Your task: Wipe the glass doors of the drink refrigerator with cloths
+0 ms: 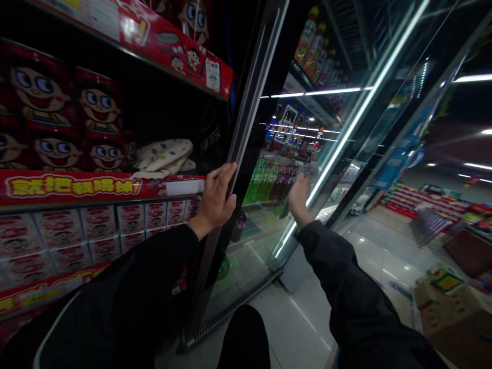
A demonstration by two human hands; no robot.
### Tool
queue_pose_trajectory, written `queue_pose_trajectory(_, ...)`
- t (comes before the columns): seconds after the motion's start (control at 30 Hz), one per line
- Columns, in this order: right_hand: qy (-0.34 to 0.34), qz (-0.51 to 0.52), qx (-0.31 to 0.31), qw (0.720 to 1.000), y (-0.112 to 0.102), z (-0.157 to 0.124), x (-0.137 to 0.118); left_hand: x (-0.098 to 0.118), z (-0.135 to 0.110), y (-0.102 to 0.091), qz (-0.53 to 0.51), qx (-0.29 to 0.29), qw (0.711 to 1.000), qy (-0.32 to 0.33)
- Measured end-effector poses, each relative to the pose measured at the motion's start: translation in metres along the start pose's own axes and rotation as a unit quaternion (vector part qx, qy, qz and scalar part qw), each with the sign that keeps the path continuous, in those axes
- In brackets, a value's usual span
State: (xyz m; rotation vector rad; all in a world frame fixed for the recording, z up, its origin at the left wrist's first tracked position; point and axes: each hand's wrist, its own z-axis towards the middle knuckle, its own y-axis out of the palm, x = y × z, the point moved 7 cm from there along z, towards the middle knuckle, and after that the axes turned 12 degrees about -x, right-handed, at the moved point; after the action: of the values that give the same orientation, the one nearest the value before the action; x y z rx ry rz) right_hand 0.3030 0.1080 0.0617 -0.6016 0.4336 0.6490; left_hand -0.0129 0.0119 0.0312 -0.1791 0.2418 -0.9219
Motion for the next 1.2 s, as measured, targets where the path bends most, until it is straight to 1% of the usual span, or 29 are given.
queue_pose_trajectory(0.07, 0.011, -0.001, -0.011, 1.0, 0.025, -0.027, -0.026, 0.0, 0.0, 0.0, -0.016, -0.002, 1.0, -0.01)
queue_pose_trajectory(0.1, -0.001, -0.006, -0.02, 1.0, 0.037, -0.043, -0.042, 0.0, 0.0, 0.0, -0.023, -0.004, 1.0, -0.015)
queue_pose_trajectory(0.13, -0.038, -0.018, -0.033, 0.999, 0.048, -0.061, -0.062, 0.0, 0.0, 0.0, -0.029, -0.006, 0.999, -0.019)
queue_pose_trajectory(0.17, -0.094, -0.036, -0.043, 0.994, 0.058, -0.079, -0.084, 0.0, 0.0, 0.001, -0.033, -0.006, 0.999, -0.022)
queue_pose_trajectory(0.23, -0.225, -0.081, -0.06, 0.969, 0.074, -0.115, -0.125, -0.001, -0.001, 0.001, -0.037, -0.002, 0.999, -0.021)
queue_pose_trajectory(0.27, -0.277, -0.101, -0.062, 0.953, 0.079, -0.129, -0.139, -0.001, -0.001, 0.0, -0.04, 0.001, 0.999, -0.019)
queue_pose_trajectory(0.3, -0.314, -0.116, -0.06, 0.94, 0.082, -0.14, -0.148, -0.002, -0.001, 0.0, -0.042, 0.004, 0.999, -0.017)
queue_pose_trajectory(0.37, -0.348, -0.133, -0.052, 0.927, 0.084, -0.149, -0.15, -0.002, -0.001, 0.0, -0.041, 0.005, 0.999, -0.012)
queue_pose_trajectory(0.43, -0.366, -0.146, -0.057, 0.917, 0.086, -0.144, -0.138, -0.003, -0.002, 0.0, -0.034, 0.005, 0.999, -0.01)
queue_pose_trajectory(0.57, -0.386, -0.195, -0.122, 0.893, 0.093, -0.12, -0.096, -0.005, -0.003, 0.002, 0.002, -0.002, 1.0, -0.028)
queue_pose_trajectory(0.63, -0.381, -0.205, -0.148, 0.889, 0.092, -0.108, -0.075, -0.006, -0.004, 0.003, 0.018, -0.008, 0.999, -0.04)
queue_pose_trajectory(0.7, -0.368, -0.206, -0.162, 0.892, 0.087, -0.095, -0.056, -0.006, -0.005, 0.005, 0.021, -0.015, 0.998, -0.052)
queue_pose_trajectory(0.8, -0.309, -0.175, -0.164, 0.92, 0.071, -0.073, -0.025, -0.005, -0.004, 0.004, 0.009, -0.017, 0.998, -0.063)
queue_pose_trajectory(0.9, -0.245, -0.137, -0.142, 0.949, 0.046, -0.051, 0.008, -0.002, -0.003, 0.003, 0.004, -0.009, 0.999, -0.048)
queue_pose_trajectory(1.0, -0.192, -0.118, -0.114, 0.968, 0.018, -0.031, 0.038, -0.001, -0.003, 0.003, 0.007, -0.007, 0.999, -0.039)
queue_pose_trajectory(1.1, -0.105, -0.066, -0.083, 0.989, -0.009, -0.014, 0.068, -0.002, -0.002, 0.003, 0.012, -0.009, 0.999, -0.038)
queue_pose_trajectory(1.2, -0.016, 0.003, -0.048, 0.999, -0.027, -0.002, 0.09, 0.0, -0.002, 0.002, 0.014, -0.003, 0.999, -0.033)
